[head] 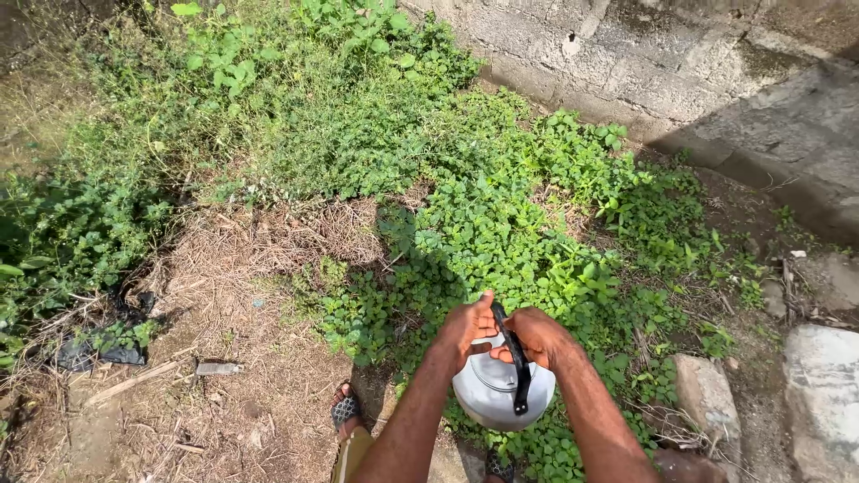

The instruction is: Watering various green plants in an outdoor garden area using a kettle.

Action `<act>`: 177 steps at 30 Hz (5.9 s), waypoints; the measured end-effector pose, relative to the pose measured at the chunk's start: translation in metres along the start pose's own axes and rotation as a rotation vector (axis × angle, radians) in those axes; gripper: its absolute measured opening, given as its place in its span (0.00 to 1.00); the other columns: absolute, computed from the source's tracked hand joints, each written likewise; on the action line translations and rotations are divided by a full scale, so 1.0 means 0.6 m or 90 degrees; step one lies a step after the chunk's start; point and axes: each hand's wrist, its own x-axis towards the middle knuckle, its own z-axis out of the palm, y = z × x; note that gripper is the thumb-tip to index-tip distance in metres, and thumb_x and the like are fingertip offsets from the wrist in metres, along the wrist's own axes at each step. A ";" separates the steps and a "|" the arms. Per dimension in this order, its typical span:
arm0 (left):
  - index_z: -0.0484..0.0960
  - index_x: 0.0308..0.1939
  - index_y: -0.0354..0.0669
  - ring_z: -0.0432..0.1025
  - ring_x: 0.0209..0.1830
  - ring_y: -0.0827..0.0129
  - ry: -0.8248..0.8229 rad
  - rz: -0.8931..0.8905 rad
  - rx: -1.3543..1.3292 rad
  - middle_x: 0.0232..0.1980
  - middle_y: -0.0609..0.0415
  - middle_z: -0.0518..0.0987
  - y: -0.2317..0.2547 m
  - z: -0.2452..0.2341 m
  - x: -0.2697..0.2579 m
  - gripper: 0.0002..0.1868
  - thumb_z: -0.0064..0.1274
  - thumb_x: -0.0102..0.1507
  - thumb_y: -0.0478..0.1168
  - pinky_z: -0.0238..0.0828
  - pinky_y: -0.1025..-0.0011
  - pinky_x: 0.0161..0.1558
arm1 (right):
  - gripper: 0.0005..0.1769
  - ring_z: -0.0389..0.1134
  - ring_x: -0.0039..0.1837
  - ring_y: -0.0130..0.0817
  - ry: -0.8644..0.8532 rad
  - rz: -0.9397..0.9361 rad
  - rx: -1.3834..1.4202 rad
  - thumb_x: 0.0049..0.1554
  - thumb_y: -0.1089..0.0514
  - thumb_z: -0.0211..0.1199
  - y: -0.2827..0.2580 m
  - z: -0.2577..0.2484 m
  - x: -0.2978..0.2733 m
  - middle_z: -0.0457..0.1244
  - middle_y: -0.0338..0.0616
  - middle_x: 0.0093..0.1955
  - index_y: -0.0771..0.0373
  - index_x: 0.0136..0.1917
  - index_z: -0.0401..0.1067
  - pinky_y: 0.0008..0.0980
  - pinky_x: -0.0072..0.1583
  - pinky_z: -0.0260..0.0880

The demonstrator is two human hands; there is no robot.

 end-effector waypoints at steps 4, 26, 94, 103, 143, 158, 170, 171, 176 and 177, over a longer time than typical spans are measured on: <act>0.80 0.51 0.42 0.75 0.56 0.60 0.033 0.014 -0.018 0.50 0.50 0.81 0.008 -0.010 -0.015 0.32 0.50 0.62 0.66 0.74 0.55 0.53 | 0.14 0.73 0.36 0.41 -0.022 -0.019 -0.033 0.64 0.61 0.49 -0.008 0.004 0.005 0.68 0.56 0.41 0.76 0.53 0.69 0.34 0.37 0.78; 0.77 0.35 0.50 0.68 0.46 0.71 0.041 0.115 -0.256 0.40 0.62 0.70 0.051 -0.082 -0.038 0.19 0.56 0.63 0.60 0.66 0.60 0.43 | 0.11 0.76 0.42 0.42 -0.186 -0.087 -0.237 0.61 0.63 0.51 -0.121 0.080 0.006 0.70 0.55 0.45 0.71 0.52 0.70 0.36 0.40 0.79; 0.74 0.67 0.42 0.72 0.61 0.56 0.029 0.053 -0.142 0.63 0.44 0.77 0.052 -0.052 -0.042 0.28 0.45 0.68 0.55 0.73 0.53 0.59 | 0.14 0.74 0.44 0.54 0.022 -0.043 0.143 0.66 0.61 0.50 -0.043 -0.079 0.057 0.65 0.59 0.43 0.79 0.56 0.63 0.43 0.38 0.79; 0.73 0.67 0.42 0.73 0.61 0.56 0.020 0.052 -0.133 0.62 0.43 0.78 0.046 -0.054 -0.049 0.30 0.47 0.67 0.56 0.73 0.53 0.59 | 0.14 0.75 0.45 0.55 0.034 -0.035 0.175 0.65 0.62 0.48 -0.027 -0.098 0.080 0.66 0.63 0.47 0.76 0.58 0.64 0.42 0.39 0.80; 0.72 0.61 0.39 0.78 0.52 0.62 -0.029 0.083 -0.025 0.54 0.47 0.78 0.047 0.003 -0.026 0.25 0.49 0.69 0.52 0.74 0.62 0.55 | 0.09 0.71 0.36 0.38 -0.034 -0.131 0.032 0.62 0.64 0.53 -0.063 -0.026 0.043 0.67 0.52 0.41 0.75 0.48 0.70 0.39 0.38 0.80; 0.83 0.45 0.41 0.76 0.42 0.70 -0.122 0.251 -0.029 0.43 0.55 0.82 0.022 -0.003 -0.007 0.18 0.52 0.67 0.53 0.72 0.68 0.47 | 0.08 0.71 0.34 0.37 -0.033 -0.176 0.123 0.60 0.66 0.55 -0.034 0.015 0.032 0.66 0.52 0.38 0.75 0.46 0.71 0.39 0.37 0.81; 0.84 0.41 0.36 0.78 0.37 0.65 -0.097 0.164 -0.051 0.37 0.52 0.81 -0.018 -0.013 0.023 0.23 0.56 0.63 0.55 0.77 0.65 0.43 | 0.10 0.73 0.34 0.38 -0.008 -0.113 0.117 0.62 0.62 0.61 0.020 0.021 0.048 0.67 0.51 0.39 0.75 0.46 0.71 0.36 0.35 0.79; 0.84 0.43 0.39 0.78 0.39 0.67 -0.045 0.114 -0.032 0.39 0.53 0.82 -0.027 -0.018 0.023 0.21 0.56 0.62 0.54 0.76 0.64 0.44 | 0.11 0.72 0.35 0.38 -0.007 -0.112 0.133 0.62 0.61 0.61 0.031 0.023 0.054 0.67 0.51 0.39 0.75 0.46 0.72 0.35 0.35 0.79; 0.85 0.43 0.36 0.78 0.39 0.65 -0.056 0.108 -0.048 0.40 0.50 0.83 -0.073 -0.034 0.054 0.22 0.59 0.61 0.54 0.76 0.64 0.43 | 0.10 0.72 0.36 0.38 0.008 -0.119 0.170 0.62 0.62 0.60 0.059 0.030 0.031 0.69 0.51 0.41 0.75 0.46 0.72 0.34 0.35 0.79; 0.86 0.44 0.35 0.78 0.39 0.63 -0.051 0.097 -0.065 0.39 0.48 0.83 -0.081 -0.031 0.059 0.22 0.59 0.61 0.52 0.78 0.61 0.42 | 0.10 0.72 0.35 0.37 0.020 -0.134 0.152 0.61 0.62 0.60 0.067 0.028 0.026 0.69 0.51 0.40 0.73 0.47 0.73 0.33 0.33 0.75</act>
